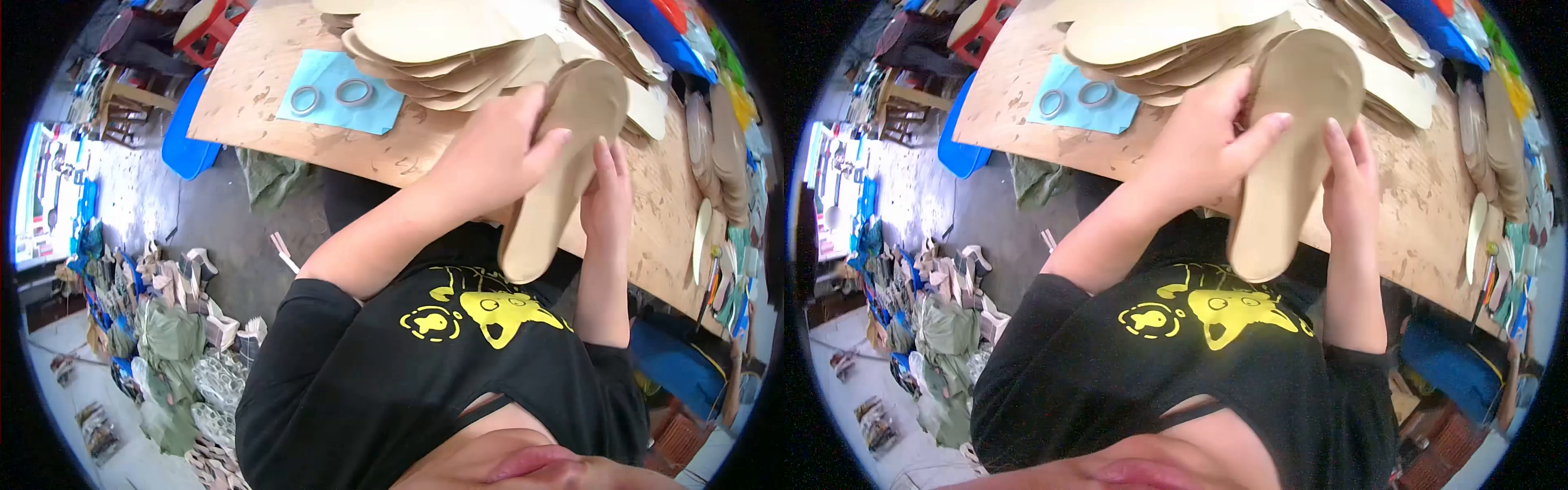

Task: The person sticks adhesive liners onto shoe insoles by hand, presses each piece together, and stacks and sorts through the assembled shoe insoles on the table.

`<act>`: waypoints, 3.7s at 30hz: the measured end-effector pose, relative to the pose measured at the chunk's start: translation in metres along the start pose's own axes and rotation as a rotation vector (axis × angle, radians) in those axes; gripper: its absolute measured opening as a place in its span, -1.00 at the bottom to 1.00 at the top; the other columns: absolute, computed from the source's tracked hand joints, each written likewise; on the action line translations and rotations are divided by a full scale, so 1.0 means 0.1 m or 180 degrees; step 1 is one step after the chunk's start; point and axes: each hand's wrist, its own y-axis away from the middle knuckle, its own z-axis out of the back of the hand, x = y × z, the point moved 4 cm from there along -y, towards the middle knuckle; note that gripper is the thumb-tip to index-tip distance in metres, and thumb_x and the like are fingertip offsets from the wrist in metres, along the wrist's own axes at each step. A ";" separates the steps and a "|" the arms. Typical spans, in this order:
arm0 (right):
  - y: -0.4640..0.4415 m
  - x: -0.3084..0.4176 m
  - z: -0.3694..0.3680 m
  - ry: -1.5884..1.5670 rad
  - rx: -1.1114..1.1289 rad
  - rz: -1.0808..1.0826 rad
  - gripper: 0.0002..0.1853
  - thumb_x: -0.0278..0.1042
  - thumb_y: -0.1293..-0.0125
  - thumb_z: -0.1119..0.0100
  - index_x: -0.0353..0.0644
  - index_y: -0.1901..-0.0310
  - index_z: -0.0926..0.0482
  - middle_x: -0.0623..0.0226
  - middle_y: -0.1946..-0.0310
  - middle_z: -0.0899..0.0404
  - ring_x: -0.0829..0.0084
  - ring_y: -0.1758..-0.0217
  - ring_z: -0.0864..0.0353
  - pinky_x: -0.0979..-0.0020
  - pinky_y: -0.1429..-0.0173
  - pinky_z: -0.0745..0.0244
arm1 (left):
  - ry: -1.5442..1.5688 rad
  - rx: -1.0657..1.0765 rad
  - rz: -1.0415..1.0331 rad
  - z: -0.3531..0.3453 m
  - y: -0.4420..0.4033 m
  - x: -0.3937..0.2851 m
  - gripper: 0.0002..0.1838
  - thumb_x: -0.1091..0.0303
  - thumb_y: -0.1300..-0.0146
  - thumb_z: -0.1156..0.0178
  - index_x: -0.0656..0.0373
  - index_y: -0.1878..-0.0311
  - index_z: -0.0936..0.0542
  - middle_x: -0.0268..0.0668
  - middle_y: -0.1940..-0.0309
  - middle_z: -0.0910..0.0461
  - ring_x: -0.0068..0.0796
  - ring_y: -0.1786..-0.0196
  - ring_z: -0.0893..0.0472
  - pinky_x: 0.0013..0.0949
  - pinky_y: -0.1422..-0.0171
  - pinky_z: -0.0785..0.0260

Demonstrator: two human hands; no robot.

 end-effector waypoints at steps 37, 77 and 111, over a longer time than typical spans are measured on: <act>0.27 -0.15 -0.33 0.0646 0.0273 -0.0531 -0.42 0.01 -0.50 -0.12 -0.28 -0.33 -0.34 0.25 -0.11 -0.55 0.50 -0.15 -0.53 0.41 -0.19 -0.48 | -0.0018 -0.0409 0.0087 0.02 -0.04 -0.07 -0.61 0.34 -0.34 -0.28 0.39 -0.12 -0.48 -0.12 0.18 -0.68 -0.44 0.15 -0.68 -0.37 0.02 -0.51; -0.80 -0.24 -0.59 -0.2237 0.1457 -0.0641 -0.64 0.09 -0.34 -0.24 -0.06 0.14 -0.60 0.20 -0.24 -0.47 0.23 -0.46 -0.30 -0.12 -0.55 -0.08 | -0.1712 0.1016 -0.1379 1.18 -0.74 -0.19 -0.51 0.33 -0.23 -0.20 0.21 -0.25 -0.51 -0.06 -0.22 -0.49 -0.02 -0.26 -0.47 -0.16 -0.38 -0.29; -0.45 0.02 0.16 0.4544 -0.1049 0.1767 -0.22 -0.18 -0.35 -0.28 -0.27 -0.46 -0.10 0.07 -0.30 -0.32 0.22 -0.33 -0.39 0.20 -0.42 -0.27 | -0.1671 0.0666 0.0299 1.02 -1.17 0.11 -0.28 0.18 -0.09 -0.42 0.30 -0.29 -0.43 0.02 0.03 -0.58 -0.11 0.00 -0.60 -0.21 -0.12 -0.45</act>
